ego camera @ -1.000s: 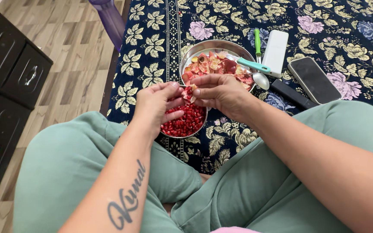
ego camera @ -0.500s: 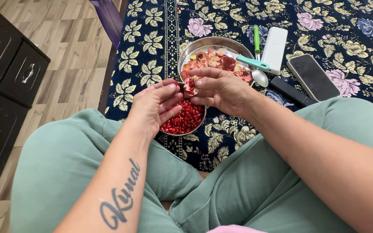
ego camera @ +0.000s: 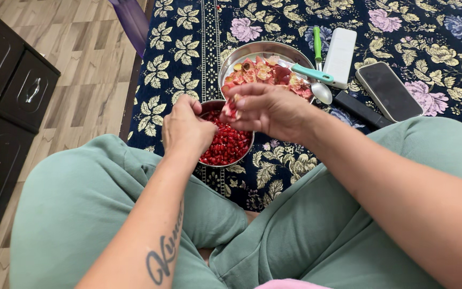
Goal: The person sits cross-legged on the floor and separates pomegranate arils from the fruit by hand. They place the arils into a small metal bowl and discard the membranes and rind into a larger metal plate. The process continues throughout the clip.
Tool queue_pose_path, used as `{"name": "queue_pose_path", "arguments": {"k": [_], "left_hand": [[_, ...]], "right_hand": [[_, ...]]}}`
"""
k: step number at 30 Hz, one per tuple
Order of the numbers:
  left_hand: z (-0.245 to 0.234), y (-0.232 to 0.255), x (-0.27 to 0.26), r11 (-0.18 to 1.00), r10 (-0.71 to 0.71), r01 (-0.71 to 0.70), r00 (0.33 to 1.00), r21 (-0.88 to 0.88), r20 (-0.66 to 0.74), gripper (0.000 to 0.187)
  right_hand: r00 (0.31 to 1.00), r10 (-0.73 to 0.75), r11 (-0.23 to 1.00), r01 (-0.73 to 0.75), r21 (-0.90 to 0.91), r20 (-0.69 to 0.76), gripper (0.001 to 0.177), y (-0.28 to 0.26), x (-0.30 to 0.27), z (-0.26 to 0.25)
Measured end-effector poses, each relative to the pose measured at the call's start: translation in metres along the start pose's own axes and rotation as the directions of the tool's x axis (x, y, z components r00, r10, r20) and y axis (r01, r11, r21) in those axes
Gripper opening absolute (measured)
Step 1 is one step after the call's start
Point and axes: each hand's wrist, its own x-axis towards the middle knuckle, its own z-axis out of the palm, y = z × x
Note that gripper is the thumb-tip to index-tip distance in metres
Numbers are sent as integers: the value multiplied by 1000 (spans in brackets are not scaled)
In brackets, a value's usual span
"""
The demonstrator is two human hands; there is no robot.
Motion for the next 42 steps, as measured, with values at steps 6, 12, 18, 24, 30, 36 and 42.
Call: {"name": "queue_pose_path", "arguments": {"k": [6, 12, 18, 24, 30, 36, 42], "left_hand": [[-14, 8, 0, 996, 51, -48, 997, -71, 53, 41], [-15, 39, 12, 999, -40, 40, 995, 8, 91, 35], [26, 99, 72, 995, 51, -65, 982, 74, 180, 46], [30, 82, 93, 962, 263, -271, 932, -1, 251, 53], [-34, 31, 46, 976, 212, -219, 960, 18, 182, 30], [-32, 16, 4, 981, 38, -86, 964, 174, 263, 22], [-19, 8, 13, 908, 264, -351, 904, 230, 336, 26]], "right_hand": [[982, -15, 973, -29, -228, -190, 23, -5, -1, -3], [902, -90, 985, 19, -170, -423, 25, -40, -13, -29], [868, -111, 994, 92, -63, -484, 29, -51, -26, -59], [865, -90, 996, 66, -65, -493, 29, -47, -19, -66], [899, -74, 996, 49, -69, -432, 26, -46, -10, -57], [911, -76, 995, 40, -95, -405, 26, -44, -6, -50], [904, -68, 995, 29, -98, -422, 26, -42, -9, -52]]}}
